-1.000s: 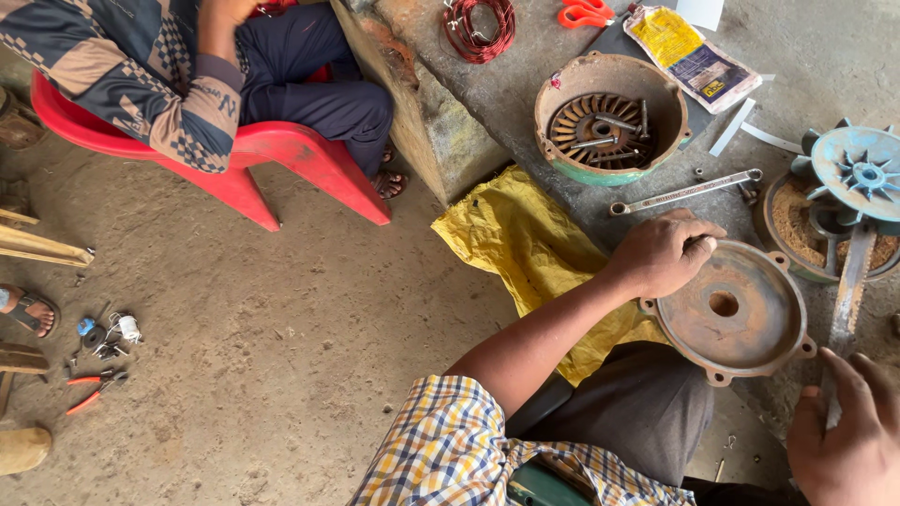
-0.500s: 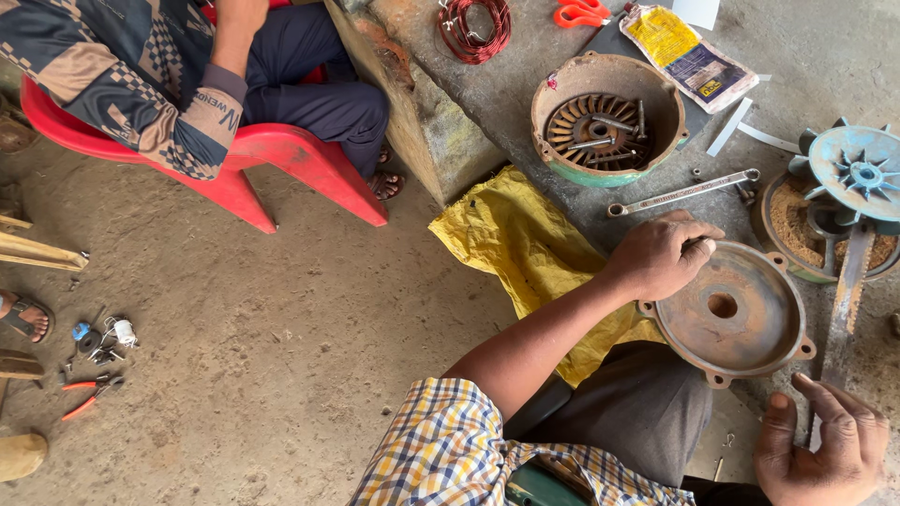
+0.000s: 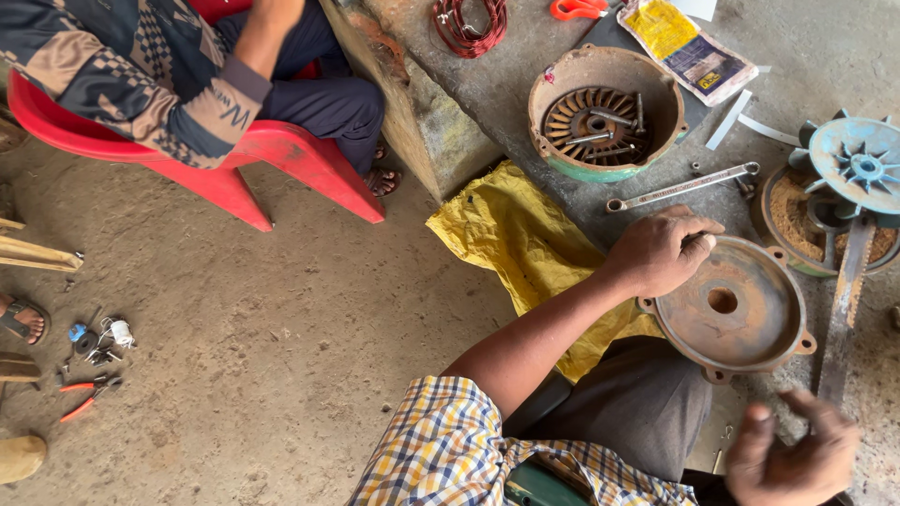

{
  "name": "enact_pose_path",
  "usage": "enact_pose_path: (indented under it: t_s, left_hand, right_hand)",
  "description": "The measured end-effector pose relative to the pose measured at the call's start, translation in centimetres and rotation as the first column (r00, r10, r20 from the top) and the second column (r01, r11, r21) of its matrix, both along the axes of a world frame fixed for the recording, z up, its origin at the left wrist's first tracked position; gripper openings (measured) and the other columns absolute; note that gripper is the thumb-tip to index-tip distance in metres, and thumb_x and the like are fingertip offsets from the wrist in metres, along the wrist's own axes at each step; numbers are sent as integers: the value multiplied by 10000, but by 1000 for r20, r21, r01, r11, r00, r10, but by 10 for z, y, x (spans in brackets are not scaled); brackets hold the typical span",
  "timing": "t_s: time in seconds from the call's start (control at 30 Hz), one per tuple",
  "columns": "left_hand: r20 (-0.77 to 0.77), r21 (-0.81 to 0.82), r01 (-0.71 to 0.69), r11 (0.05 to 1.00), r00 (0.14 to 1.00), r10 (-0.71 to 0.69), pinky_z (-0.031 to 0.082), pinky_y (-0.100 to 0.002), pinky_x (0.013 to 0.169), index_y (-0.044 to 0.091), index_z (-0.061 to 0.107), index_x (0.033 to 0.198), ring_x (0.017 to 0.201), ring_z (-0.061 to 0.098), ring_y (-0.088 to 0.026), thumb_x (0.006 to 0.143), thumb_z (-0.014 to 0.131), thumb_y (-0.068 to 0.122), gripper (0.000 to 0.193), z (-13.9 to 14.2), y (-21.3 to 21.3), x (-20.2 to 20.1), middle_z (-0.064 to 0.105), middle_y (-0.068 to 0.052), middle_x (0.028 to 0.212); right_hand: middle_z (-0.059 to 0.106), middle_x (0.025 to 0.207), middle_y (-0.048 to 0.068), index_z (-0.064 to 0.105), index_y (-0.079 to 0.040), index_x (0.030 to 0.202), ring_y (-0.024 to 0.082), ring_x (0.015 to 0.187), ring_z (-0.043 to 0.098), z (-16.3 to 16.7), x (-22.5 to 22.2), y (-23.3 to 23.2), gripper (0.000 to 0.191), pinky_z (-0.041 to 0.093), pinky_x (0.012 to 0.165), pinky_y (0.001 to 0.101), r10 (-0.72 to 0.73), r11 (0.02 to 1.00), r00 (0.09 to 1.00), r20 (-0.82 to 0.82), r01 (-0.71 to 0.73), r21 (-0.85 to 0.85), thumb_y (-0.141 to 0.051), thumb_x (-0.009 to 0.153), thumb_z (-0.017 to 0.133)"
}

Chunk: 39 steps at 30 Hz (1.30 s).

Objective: The person sits at a workbench holding a round metal pump cover plate steady with one hand while repeatedly filing its surface with a flat file held in the other hand, working the file back and forth across the plate throughout the episode.

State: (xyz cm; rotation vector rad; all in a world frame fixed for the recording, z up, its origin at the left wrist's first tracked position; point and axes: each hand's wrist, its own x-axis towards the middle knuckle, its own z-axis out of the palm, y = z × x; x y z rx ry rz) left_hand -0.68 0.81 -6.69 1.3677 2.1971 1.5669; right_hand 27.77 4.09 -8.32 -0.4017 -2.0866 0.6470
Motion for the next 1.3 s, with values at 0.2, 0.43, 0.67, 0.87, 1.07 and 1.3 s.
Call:
enact_pose_path:
  t_s: [0.2, 0.43, 0.67, 0.87, 1.07, 1.3]
  left_hand:
    - [11, -6, -5, 1000, 1000, 5, 575, -415, 937, 149, 739, 1200, 1049, 722, -284, 1007, 572, 296, 295, 3, -1, 0, 717, -93, 1142]
    - [1, -12, -3, 1000, 1000, 3, 575, -414, 958, 150, 735, 1216, 1071, 722, -276, 1021, 567, 309, 302, 4, -3, 0, 722, -86, 1151]
    - [3, -13, -10, 1000, 1000, 10, 569, -417, 949, 149, 738, 1208, 1064, 718, -281, 1007, 570, 304, 304, 4, -2, 0, 717, -89, 1149]
    - [-2, -3, -12, 1000, 1000, 12, 571, -415, 954, 153, 742, 1202, 1056, 721, -274, 1011, 570, 302, 297, 1, -2, 0, 720, -80, 1137]
    - [-15, 2, -13, 1000, 1000, 13, 574, -410, 947, 155, 739, 1208, 1048, 720, -270, 1023, 561, 301, 295, 0, -2, -1, 707, -80, 1129]
    - [-10, -36, -3, 999, 1000, 3, 578, -405, 929, 160, 738, 1213, 1013, 727, -247, 1019, 560, 302, 298, 0, -1, -2, 704, -71, 1111]
  right_hand:
    - [604, 1113, 134, 562, 38, 1288, 223, 978, 575, -20, 7, 41, 251, 455, 876, 286, -189, 944, 979, 76, 160, 287, -190, 1188, 526]
    - [636, 1084, 103, 570, 25, 1255, 225, 959, 593, -15, -1, 56, 280, 456, 884, 279, -160, 955, 983, 87, 133, 264, -242, 1223, 492]
    - [664, 1072, 132, 543, 69, 1274, 173, 923, 633, -17, -6, 58, 372, 476, 863, 225, -99, 994, 994, 50, 96, 50, -295, 1210, 496]
    - [665, 1071, 135, 559, 68, 1271, 168, 934, 642, -16, -7, 56, 372, 483, 853, 222, -113, 993, 993, 41, 112, 34, -293, 1218, 492]
    - [677, 1045, 138, 572, 72, 1257, 173, 896, 646, -12, -9, 53, 387, 483, 820, 229, -130, 991, 991, 43, 128, 29, -304, 1211, 495]
    - [670, 1045, 133, 570, 64, 1244, 177, 934, 655, -14, -7, 56, 402, 488, 848, 227, -138, 988, 989, 60, 133, 80, -330, 1221, 491]
